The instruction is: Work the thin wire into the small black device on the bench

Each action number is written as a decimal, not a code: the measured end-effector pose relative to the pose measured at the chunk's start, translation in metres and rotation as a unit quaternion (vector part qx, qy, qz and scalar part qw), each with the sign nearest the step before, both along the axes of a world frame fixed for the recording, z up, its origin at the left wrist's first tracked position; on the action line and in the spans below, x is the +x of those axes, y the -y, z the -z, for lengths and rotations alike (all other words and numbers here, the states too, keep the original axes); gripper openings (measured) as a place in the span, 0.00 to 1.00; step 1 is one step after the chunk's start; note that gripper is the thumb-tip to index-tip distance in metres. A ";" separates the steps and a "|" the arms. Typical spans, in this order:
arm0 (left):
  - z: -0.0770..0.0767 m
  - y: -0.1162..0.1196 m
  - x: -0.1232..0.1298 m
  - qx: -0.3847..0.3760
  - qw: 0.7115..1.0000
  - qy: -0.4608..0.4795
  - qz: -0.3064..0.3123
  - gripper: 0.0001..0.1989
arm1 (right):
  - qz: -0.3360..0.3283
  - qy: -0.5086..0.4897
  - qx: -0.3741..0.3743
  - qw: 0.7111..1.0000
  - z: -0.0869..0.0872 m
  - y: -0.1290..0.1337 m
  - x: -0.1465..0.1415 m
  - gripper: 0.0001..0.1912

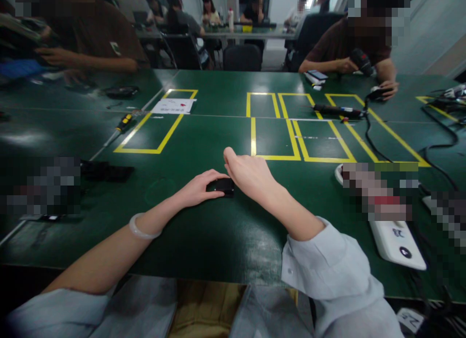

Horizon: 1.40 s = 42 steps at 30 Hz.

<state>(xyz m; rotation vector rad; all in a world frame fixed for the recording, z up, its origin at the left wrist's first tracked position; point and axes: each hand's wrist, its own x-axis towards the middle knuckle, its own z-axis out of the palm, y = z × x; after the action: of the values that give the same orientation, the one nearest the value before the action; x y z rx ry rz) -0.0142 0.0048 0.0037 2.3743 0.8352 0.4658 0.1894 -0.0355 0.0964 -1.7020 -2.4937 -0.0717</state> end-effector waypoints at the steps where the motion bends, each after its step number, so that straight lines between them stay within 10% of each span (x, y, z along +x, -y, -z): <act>1: 0.000 0.000 0.000 0.001 1.000 0.002 0.000 0.22 | -0.001 -0.007 0.001 1.000 0.000 0.000 0.000 0.13; 42: 0.000 -0.001 0.000 0.025 1.000 -0.011 0.011 0.21 | 0.041 0.034 0.018 0.998 -0.001 -0.001 0.000 0.16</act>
<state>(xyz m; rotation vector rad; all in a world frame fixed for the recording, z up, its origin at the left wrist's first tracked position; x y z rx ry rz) -0.0140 0.0056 0.0034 2.4367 0.8143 0.4578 0.1895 -0.0349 0.0970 -1.8179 -2.4522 -0.1822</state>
